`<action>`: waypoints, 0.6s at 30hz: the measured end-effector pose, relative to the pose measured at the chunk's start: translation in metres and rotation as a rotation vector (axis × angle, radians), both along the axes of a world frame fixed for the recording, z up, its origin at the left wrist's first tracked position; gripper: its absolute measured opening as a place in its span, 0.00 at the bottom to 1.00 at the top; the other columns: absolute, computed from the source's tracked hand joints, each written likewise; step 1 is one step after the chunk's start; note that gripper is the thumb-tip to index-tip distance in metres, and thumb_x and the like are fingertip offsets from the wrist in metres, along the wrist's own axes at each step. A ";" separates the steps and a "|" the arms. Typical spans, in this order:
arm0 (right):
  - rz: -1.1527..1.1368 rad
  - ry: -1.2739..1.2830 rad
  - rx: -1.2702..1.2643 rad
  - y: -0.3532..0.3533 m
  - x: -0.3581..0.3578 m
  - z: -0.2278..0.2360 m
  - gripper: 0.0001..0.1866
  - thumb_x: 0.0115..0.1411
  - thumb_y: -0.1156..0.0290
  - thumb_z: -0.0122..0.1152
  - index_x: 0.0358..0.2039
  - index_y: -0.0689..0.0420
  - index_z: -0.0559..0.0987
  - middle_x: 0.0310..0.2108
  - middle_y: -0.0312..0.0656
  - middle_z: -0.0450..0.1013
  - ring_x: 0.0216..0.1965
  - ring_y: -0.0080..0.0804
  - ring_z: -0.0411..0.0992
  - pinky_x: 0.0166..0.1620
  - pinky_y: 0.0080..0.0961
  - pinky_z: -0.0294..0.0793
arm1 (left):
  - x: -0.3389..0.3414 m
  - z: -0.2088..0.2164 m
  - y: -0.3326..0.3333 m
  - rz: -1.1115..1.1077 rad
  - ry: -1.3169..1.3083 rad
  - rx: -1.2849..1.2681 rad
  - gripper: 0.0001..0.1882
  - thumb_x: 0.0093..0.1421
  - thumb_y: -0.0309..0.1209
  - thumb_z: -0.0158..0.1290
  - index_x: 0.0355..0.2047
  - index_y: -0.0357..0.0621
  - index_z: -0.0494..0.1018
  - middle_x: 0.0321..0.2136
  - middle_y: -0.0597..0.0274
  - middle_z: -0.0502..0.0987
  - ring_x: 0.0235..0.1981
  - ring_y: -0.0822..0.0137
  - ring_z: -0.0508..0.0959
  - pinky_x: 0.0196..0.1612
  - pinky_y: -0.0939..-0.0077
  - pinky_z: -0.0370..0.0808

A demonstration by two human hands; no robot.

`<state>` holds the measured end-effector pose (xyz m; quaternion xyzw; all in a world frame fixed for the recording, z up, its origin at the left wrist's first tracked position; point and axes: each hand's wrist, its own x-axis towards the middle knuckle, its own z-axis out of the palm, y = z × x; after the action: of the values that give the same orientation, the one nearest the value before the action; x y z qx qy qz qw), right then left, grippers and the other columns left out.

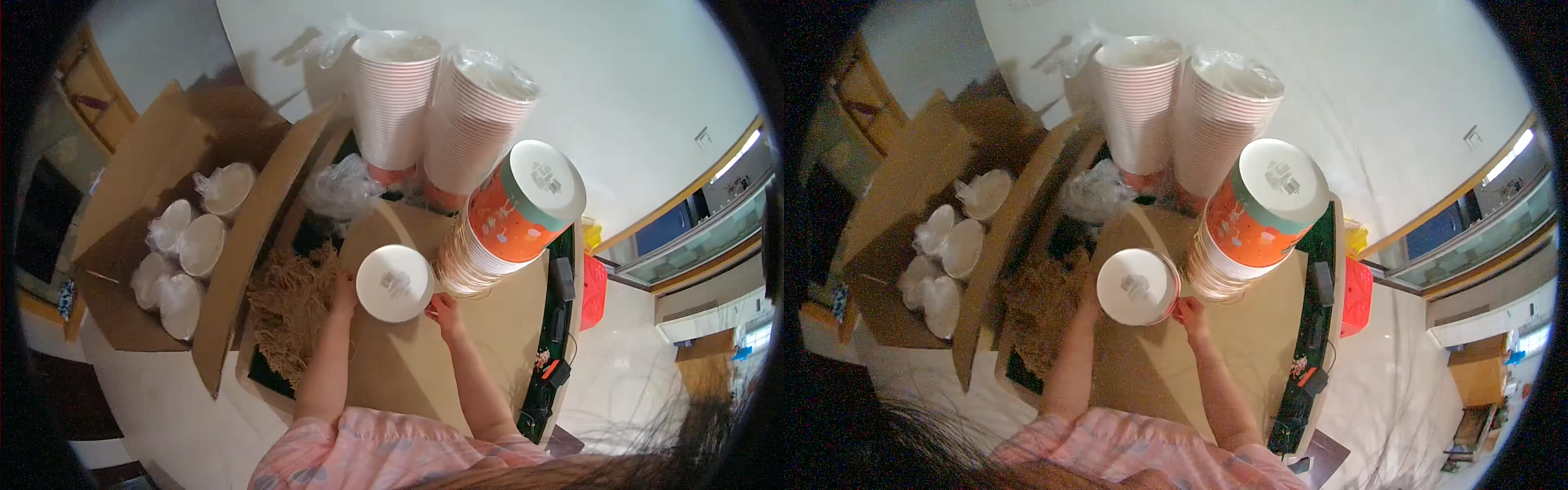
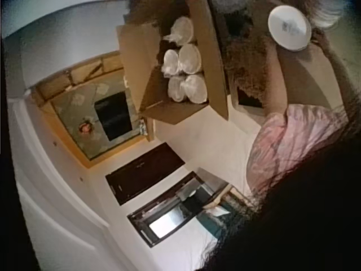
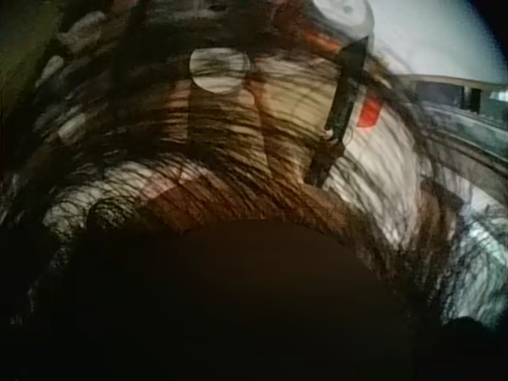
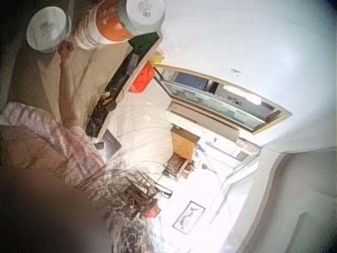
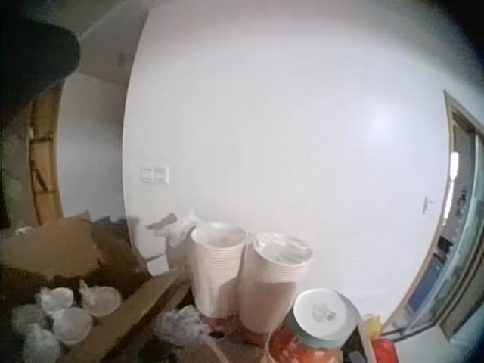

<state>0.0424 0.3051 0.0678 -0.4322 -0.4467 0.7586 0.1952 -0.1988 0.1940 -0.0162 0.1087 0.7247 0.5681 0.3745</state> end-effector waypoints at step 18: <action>0.031 0.089 0.061 -0.002 0.006 0.000 0.08 0.57 0.66 0.52 0.33 0.57 0.71 0.25 0.33 0.69 0.28 0.20 0.67 0.33 0.16 0.66 | 0.020 0.008 -0.001 0.093 0.002 0.110 0.17 0.58 0.39 0.45 0.38 0.36 0.70 0.31 0.55 0.75 0.35 0.66 0.73 0.35 0.69 0.70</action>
<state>0.0482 0.3027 0.0680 -0.3849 -0.4671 0.7661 0.2164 -0.1789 0.1928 -0.0083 0.0956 0.6971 0.6237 0.3405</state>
